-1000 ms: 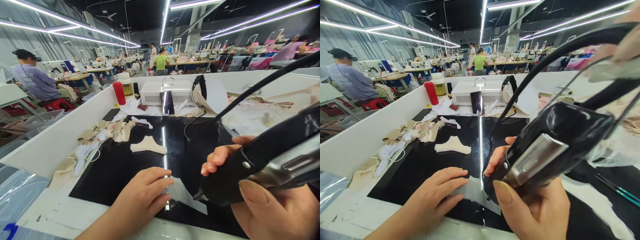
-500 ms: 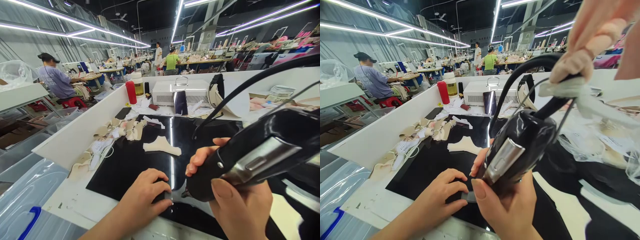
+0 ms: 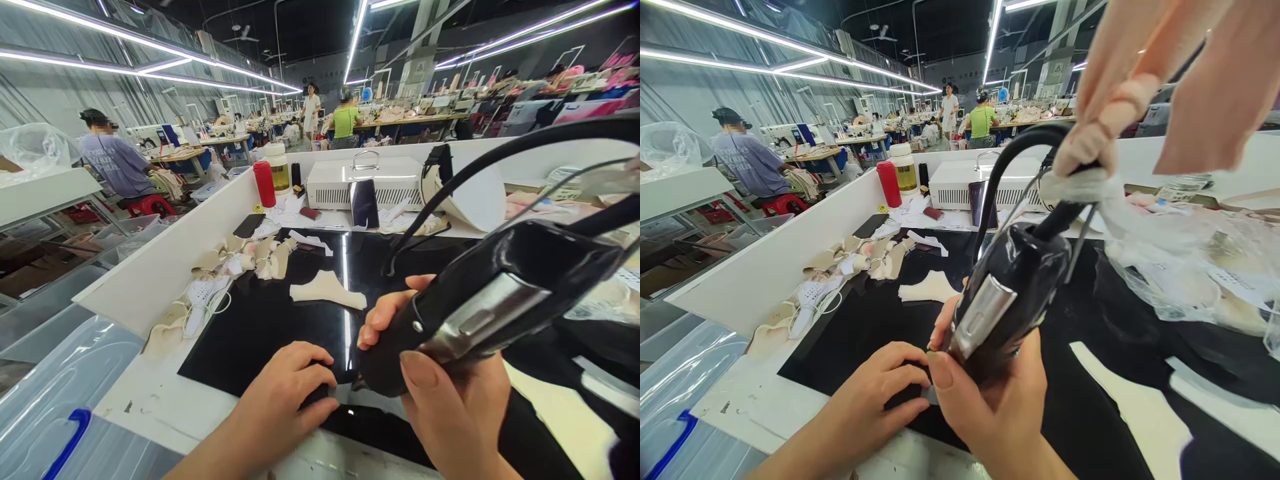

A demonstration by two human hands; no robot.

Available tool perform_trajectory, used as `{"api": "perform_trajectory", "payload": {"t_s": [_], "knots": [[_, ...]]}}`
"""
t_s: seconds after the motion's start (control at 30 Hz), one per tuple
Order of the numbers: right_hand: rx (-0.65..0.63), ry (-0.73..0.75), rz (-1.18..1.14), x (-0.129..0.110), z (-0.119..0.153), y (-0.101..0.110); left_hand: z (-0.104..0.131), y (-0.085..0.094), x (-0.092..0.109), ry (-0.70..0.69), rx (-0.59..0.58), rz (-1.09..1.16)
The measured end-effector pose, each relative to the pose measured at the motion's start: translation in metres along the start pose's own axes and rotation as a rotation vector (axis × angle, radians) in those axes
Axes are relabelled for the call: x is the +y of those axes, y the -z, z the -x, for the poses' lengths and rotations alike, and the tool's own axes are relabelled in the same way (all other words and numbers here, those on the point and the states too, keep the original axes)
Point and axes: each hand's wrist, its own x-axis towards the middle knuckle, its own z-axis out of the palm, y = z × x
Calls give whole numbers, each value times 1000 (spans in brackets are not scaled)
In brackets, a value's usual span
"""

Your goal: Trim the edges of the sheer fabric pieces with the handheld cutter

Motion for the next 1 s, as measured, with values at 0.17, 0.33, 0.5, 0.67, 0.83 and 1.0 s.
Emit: {"api": "perform_trajectory", "payload": {"t_s": [0.17, 0.33, 0.5, 0.67, 0.83, 1.0], "knots": [[-9, 44, 1, 1, 0, -8, 3, 2, 2, 14, 7, 19], [-28, 53, 12, 2, 1, -9, 13, 5, 3, -96, 51, -94], [-22, 38, 15, 2, 4, -7, 17, 5, 5, -301, 90, -310], [-34, 38, 12, 3, 3, -7, 18, 2, 6, -311, 120, -342], [-30, 21, 5, 3, 4, -7, 22, 4, 5, -324, 141, -338], [-38, -1, -36, 1, 5, -12, 27, 3, 7, -324, 125, -332]]}}
